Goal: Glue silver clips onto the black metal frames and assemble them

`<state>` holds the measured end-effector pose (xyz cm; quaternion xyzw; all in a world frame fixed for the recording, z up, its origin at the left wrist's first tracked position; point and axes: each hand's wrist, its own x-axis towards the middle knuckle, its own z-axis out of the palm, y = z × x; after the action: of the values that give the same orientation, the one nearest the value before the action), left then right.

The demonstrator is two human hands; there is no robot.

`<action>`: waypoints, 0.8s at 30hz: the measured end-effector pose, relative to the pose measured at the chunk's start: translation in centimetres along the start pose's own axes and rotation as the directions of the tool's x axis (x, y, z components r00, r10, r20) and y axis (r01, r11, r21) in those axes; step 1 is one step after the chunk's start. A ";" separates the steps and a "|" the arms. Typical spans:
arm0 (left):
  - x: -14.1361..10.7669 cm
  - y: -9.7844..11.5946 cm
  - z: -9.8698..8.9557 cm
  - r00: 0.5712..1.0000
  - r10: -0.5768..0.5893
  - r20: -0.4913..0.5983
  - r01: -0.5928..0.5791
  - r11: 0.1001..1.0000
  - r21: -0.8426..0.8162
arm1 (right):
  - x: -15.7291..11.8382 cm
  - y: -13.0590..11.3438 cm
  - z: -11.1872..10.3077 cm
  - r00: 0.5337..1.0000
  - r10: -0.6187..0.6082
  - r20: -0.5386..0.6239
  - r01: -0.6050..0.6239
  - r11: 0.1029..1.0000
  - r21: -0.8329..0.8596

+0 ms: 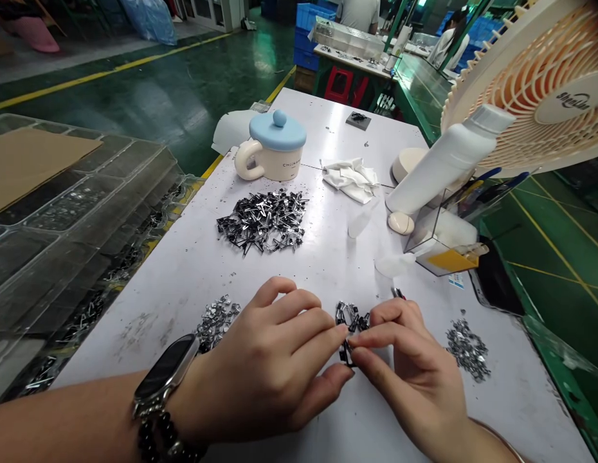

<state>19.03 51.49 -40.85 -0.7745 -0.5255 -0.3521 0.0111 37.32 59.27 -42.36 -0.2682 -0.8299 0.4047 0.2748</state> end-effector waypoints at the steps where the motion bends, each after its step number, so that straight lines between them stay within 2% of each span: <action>1: 0.0 0.0 0.0 1.000 -0.002 -0.002 0.002 1.000 0.004 | 0.0 0.0 0.0 1.000 0.003 -0.001 -0.003 1.000 0.007; 7: 0.1 0.2 -0.1 1.000 -0.001 -0.008 0.001 1.000 0.006 | 0.1 0.1 0.1 1.000 0.004 0.008 -0.004 0.999 0.037; 14: 0.1 0.1 0.0 1.000 -0.021 -0.014 0.021 1.000 -0.003 | 0.0 0.2 0.1 0.997 0.060 0.048 -0.066 0.989 0.133; 24: 0.0 0.2 -0.1 1.000 0.008 -0.001 -0.008 1.000 -0.029 | 0.3 0.0 -0.4 0.992 0.055 0.110 -0.071 0.987 0.146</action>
<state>19.10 51.39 -40.68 -0.7766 -0.5171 -0.3600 0.0012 37.39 59.71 -42.04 -0.2513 -0.8015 0.4881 0.2372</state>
